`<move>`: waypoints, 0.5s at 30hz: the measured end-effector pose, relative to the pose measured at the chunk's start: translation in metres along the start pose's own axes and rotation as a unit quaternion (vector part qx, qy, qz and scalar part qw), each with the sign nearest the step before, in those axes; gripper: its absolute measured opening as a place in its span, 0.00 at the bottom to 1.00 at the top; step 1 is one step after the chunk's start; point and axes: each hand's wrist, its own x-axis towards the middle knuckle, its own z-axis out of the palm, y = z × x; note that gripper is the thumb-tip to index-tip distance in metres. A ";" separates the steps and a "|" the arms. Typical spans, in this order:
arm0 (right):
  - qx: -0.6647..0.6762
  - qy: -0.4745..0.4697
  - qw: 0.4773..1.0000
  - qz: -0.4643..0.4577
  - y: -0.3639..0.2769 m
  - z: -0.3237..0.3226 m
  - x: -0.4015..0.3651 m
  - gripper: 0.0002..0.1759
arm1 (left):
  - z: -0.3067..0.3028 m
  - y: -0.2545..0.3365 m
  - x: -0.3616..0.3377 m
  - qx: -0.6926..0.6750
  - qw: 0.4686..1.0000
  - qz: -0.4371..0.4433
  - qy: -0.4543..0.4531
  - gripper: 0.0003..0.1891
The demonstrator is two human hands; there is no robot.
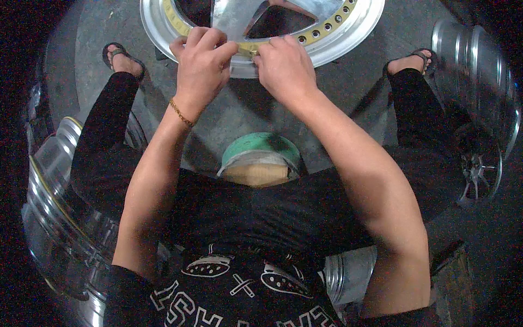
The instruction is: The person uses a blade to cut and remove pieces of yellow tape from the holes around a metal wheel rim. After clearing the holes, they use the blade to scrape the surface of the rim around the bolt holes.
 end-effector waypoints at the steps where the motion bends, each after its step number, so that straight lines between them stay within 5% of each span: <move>1: 0.000 0.000 1.000 0.000 0.000 0.000 0.000 0.09 | 0.001 0.000 0.000 0.000 1.000 0.000 0.000 0.06; 15: 0.004 -0.012 1.000 0.008 -0.002 0.003 0.001 0.07 | 0.003 -0.003 0.007 0.004 1.000 0.012 0.026 0.06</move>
